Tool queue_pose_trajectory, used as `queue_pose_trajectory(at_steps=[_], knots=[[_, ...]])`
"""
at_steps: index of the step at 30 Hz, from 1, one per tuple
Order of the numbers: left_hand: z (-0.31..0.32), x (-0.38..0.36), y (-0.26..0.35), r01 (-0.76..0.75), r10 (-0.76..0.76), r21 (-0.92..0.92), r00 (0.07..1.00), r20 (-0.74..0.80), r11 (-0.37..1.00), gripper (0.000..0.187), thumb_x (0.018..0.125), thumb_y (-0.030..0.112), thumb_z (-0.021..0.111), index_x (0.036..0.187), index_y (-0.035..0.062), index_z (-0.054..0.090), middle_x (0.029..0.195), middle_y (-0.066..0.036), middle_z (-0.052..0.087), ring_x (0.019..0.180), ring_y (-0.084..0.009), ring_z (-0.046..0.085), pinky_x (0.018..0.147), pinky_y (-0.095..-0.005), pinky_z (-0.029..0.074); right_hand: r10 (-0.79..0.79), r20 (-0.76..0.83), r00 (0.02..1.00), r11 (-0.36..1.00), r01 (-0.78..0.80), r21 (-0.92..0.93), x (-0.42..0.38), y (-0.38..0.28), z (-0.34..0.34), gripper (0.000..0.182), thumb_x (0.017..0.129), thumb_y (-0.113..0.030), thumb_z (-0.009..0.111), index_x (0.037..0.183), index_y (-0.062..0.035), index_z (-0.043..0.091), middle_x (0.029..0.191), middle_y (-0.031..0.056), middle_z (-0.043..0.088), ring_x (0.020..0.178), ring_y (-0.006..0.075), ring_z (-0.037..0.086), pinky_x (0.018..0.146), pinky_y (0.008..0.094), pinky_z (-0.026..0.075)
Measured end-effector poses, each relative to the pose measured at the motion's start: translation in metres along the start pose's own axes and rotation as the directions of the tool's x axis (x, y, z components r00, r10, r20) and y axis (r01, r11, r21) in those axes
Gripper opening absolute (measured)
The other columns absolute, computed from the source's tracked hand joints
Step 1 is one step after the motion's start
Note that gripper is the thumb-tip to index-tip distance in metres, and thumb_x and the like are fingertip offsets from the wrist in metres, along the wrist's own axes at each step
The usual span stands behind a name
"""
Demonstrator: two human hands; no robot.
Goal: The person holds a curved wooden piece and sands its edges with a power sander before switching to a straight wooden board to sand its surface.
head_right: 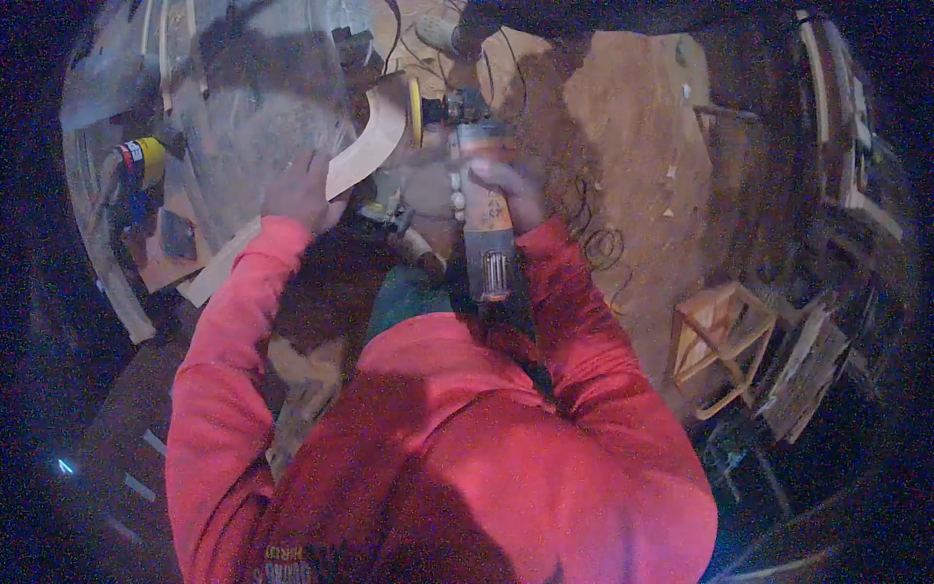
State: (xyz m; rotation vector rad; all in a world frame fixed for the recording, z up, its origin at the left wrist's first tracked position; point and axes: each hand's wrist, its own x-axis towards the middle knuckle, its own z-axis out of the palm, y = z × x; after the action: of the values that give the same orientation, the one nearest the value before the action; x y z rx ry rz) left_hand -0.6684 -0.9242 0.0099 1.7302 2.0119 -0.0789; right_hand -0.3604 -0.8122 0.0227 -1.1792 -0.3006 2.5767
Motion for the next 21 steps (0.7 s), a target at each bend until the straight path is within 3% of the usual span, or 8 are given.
queue_pose_trajectory(at_steps=[1, 4, 7, 10, 13, 17, 21], knots=[[-0.001, -0.001, 0.0, -0.005, 0.005, 0.002, 1.0, -0.003, 1.0, 0.061, 0.071, 0.032, 0.083, 0.121, 0.011, 0.056, 0.114, -0.013, 0.06, 0.101, -0.0354, 0.066, 0.084, -0.047, 0.056, 0.007, -0.063, 0.998, 1.0, -0.006, 0.01, -0.004, 0.007, 0.001, 0.052, 0.092, -0.03, 0.07, 0.134, -0.0071, 0.051, 0.102, 0.0103, 0.064, 0.083, 0.023, 0.067, 0.069, 0.0392, 0.06], [-0.003, 0.0, 0.006, -0.049, 0.051, 0.023, 0.997, -0.063, 0.999, 0.059, 0.072, 0.033, 0.083, 0.12, 0.0095, 0.056, 0.116, -0.013, 0.06, 0.1, -0.0354, 0.067, 0.084, -0.047, 0.057, -0.154, -0.031, 0.988, 0.988, 0.153, -0.039, -0.014, 0.017, 0.013, 0.043, 0.092, -0.027, 0.07, 0.126, -0.0051, 0.057, 0.097, 0.0113, 0.069, 0.081, 0.0233, 0.072, 0.067, 0.0408, 0.063], [-0.014, 0.004, 0.013, 0.007, -0.008, 0.05, 1.0, 0.022, 0.999, 0.06, 0.073, 0.033, 0.083, 0.121, 0.0085, 0.056, 0.118, -0.013, 0.059, 0.099, -0.036, 0.067, 0.085, -0.0476, 0.057, -0.187, -0.09, 0.978, 0.98, 0.192, 0.053, -0.018, 0.039, 0.022, 0.043, 0.09, -0.027, 0.072, 0.125, -0.0052, 0.057, 0.097, 0.011, 0.068, 0.079, 0.0241, 0.072, 0.067, 0.0418, 0.064], [0.001, 0.0, 0.003, -0.013, 0.013, 0.019, 1.0, 0.004, 1.0, 0.06, 0.073, 0.033, 0.083, 0.12, 0.0081, 0.055, 0.119, -0.014, 0.058, 0.1, -0.0367, 0.067, 0.085, -0.0483, 0.057, -0.204, -0.094, 0.975, 0.976, 0.21, 0.065, -0.017, 0.072, 0.014, 0.045, 0.09, -0.025, 0.072, 0.127, -0.0053, 0.055, 0.099, 0.0112, 0.068, 0.078, 0.0239, 0.071, 0.066, 0.0411, 0.063], [0.007, -0.003, 0.002, -0.061, 0.063, 0.033, 0.996, -0.062, 0.998, 0.057, 0.074, 0.032, 0.082, 0.118, 0.0086, 0.056, 0.118, -0.014, 0.058, 0.099, -0.0367, 0.067, 0.083, -0.0484, 0.058, -0.304, -0.011, 0.953, 0.951, 0.304, 0.051, -0.01, 0.089, -0.005, 0.049, 0.089, -0.025, 0.073, 0.13, -0.0053, 0.053, 0.099, 0.0119, 0.067, 0.077, 0.0235, 0.071, 0.065, 0.0401, 0.063], [0.01, -0.004, 0.0, -0.039, 0.04, 0.032, 0.999, -0.026, 0.999, 0.056, 0.074, 0.03, 0.081, 0.119, 0.0088, 0.056, 0.118, -0.013, 0.058, 0.099, -0.0362, 0.067, 0.081, -0.048, 0.058, -0.29, -0.092, 0.953, 0.957, 0.292, 0.001, -0.015, 0.067, 0.022, 0.049, 0.09, -0.025, 0.072, 0.131, -0.0054, 0.052, 0.098, 0.0131, 0.068, 0.075, 0.0237, 0.071, 0.064, 0.0385, 0.063], [0.017, -0.009, -0.004, -0.061, 0.06, -0.009, 0.99, -0.131, 0.998, 0.053, 0.075, 0.03, 0.08, 0.118, 0.009, 0.056, 0.117, -0.012, 0.059, 0.097, -0.0357, 0.068, 0.08, -0.0478, 0.059, -0.251, -0.075, 0.965, 0.967, 0.247, -0.054, -0.008, 0.041, 0.019, 0.048, 0.09, -0.023, 0.071, 0.129, -0.0045, 0.053, 0.096, 0.0133, 0.068, 0.074, 0.0237, 0.071, 0.062, 0.0383, 0.063]])
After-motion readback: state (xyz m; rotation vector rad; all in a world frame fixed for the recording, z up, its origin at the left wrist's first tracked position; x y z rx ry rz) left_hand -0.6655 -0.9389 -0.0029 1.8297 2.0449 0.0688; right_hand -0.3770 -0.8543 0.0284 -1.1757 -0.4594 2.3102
